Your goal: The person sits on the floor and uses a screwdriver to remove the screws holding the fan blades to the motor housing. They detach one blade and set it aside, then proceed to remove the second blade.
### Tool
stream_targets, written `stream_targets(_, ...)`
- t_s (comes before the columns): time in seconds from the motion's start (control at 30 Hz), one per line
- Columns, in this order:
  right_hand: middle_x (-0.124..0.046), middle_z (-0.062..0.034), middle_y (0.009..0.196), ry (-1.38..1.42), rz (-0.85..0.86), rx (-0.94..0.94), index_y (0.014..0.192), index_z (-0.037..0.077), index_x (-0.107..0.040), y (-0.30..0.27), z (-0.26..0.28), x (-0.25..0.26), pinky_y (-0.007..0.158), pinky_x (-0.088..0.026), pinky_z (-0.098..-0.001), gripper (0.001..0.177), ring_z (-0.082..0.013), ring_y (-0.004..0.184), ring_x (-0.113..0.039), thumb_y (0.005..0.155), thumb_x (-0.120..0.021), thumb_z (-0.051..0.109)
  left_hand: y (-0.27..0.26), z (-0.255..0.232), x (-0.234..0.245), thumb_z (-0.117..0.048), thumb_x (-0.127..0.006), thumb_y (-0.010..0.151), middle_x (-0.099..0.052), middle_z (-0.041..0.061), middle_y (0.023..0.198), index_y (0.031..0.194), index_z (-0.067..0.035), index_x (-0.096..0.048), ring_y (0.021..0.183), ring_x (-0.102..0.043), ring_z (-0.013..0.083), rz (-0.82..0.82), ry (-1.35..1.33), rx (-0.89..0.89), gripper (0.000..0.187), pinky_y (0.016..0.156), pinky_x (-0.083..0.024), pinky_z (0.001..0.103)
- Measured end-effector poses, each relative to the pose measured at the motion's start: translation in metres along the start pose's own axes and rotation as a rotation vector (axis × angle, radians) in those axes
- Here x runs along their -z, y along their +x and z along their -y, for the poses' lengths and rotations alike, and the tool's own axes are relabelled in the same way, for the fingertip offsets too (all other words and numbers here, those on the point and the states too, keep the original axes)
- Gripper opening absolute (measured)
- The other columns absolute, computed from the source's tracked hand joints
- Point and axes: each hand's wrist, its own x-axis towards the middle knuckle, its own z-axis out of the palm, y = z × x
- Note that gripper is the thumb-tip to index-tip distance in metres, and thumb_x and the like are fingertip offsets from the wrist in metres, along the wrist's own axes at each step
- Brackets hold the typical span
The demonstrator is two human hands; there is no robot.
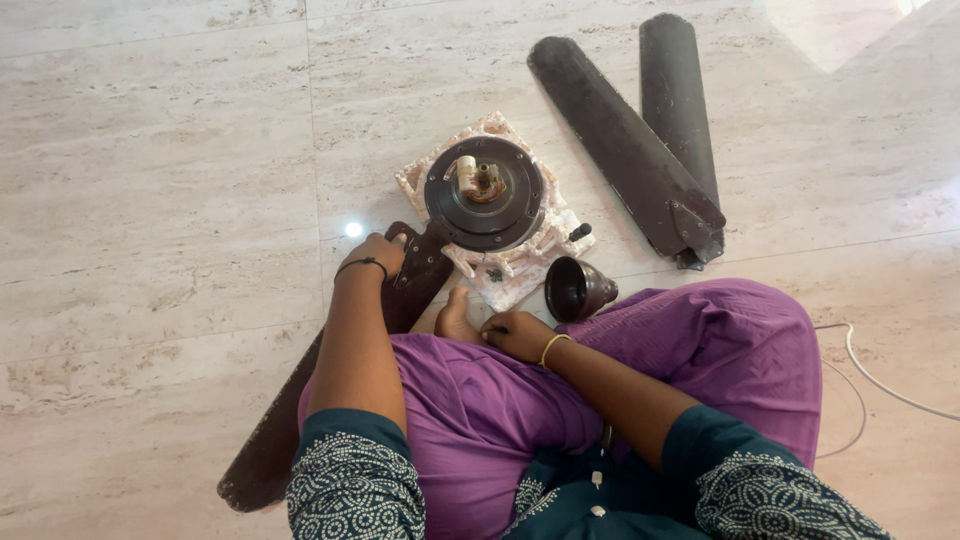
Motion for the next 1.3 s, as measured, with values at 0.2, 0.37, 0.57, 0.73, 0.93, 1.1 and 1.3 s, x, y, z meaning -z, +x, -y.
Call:
stream_targets(0.2,-0.078,-0.0137,0.105,0.013,0.017,0.000,0.109,0.007,-0.077,-0.002,0.004,0.003,0.091,-0.055,-0.0347,0.028,-0.0262,0.097,-0.074,0.090,-0.065,0.024,0.002,0.001,-0.001,-0.057,-0.038,0.103,-0.047,0.024,0.153,0.152,-0.004,-0.043,0.142,-0.047,0.0400,-0.007,0.016,0.002,0.072,0.116,-0.038,0.053)
stream_targets(0.37,-0.077,-0.0132,0.108,0.097,0.028,0.005,0.112,0.006,-0.075,-0.002,0.009,0.007,0.094,-0.055,-0.0339,0.030,-0.0241,0.099,-0.073,0.089,-0.069,0.023,-0.001,-0.001,0.001,-0.062,-0.031,0.104,-0.051,0.023,0.151,0.147,-0.004,-0.052,0.141,-0.048,0.0384,-0.061,0.031,-0.004,0.075,0.116,-0.038,0.051)
stream_targets(0.57,-0.078,-0.0117,0.106,0.186,0.008,-0.029,0.109,0.006,-0.076,-0.006,0.014,0.010,0.094,-0.057,-0.0321,0.026,-0.0212,0.099,-0.074,0.088,-0.073,0.019,-0.016,-0.007,0.009,-0.064,-0.026,0.105,-0.056,0.022,0.147,0.143,-0.005,-0.056,0.138,-0.053,0.0371,-0.088,0.032,0.016,0.076,0.113,-0.042,0.051)
stream_targets(0.73,-0.078,-0.0111,0.106,0.205,0.004,-0.005,0.109,0.005,-0.076,-0.005,0.012,0.009,0.095,-0.057,-0.0317,0.025,-0.0210,0.100,-0.074,0.087,-0.073,0.018,-0.026,-0.010,0.017,-0.065,-0.026,0.104,-0.059,0.021,0.143,0.140,-0.007,-0.060,0.135,-0.055,0.0368,-0.128,0.003,0.015,0.076,0.111,-0.044,0.050)
stream_targets(0.93,-0.078,-0.0103,0.106,0.197,0.005,0.004,0.109,0.006,-0.076,-0.002,0.006,0.006,0.094,-0.056,-0.0317,0.025,-0.0206,0.100,-0.074,0.087,-0.073,0.017,-0.033,-0.012,0.022,-0.065,-0.028,0.103,-0.062,0.019,0.138,0.136,-0.009,-0.063,0.132,-0.057,0.0360,-0.189,-0.034,0.003,0.074,0.109,-0.045,0.050)
stream_targets(1.1,-0.079,-0.0106,0.105,0.207,0.002,-0.002,0.108,0.005,-0.076,-0.002,0.005,0.005,0.093,-0.057,-0.0316,0.024,-0.0207,0.098,-0.074,0.087,-0.072,0.017,-0.033,-0.013,0.021,-0.066,-0.027,0.103,-0.064,0.019,0.136,0.134,-0.009,-0.065,0.130,-0.059,0.0362,-0.172,-0.022,-0.004,0.075,0.107,-0.046,0.050)
stream_targets(1.3,-0.078,-0.0105,0.106,0.173,0.001,-0.013,0.108,0.006,-0.075,-0.003,0.009,0.007,0.093,-0.057,-0.0312,0.025,-0.0204,0.099,-0.074,0.087,-0.072,0.018,-0.029,-0.011,0.020,-0.067,-0.027,0.103,-0.063,0.019,0.137,0.134,-0.010,-0.065,0.130,-0.059,0.0360,-0.168,0.000,-0.014,0.075,0.107,-0.046,0.050)
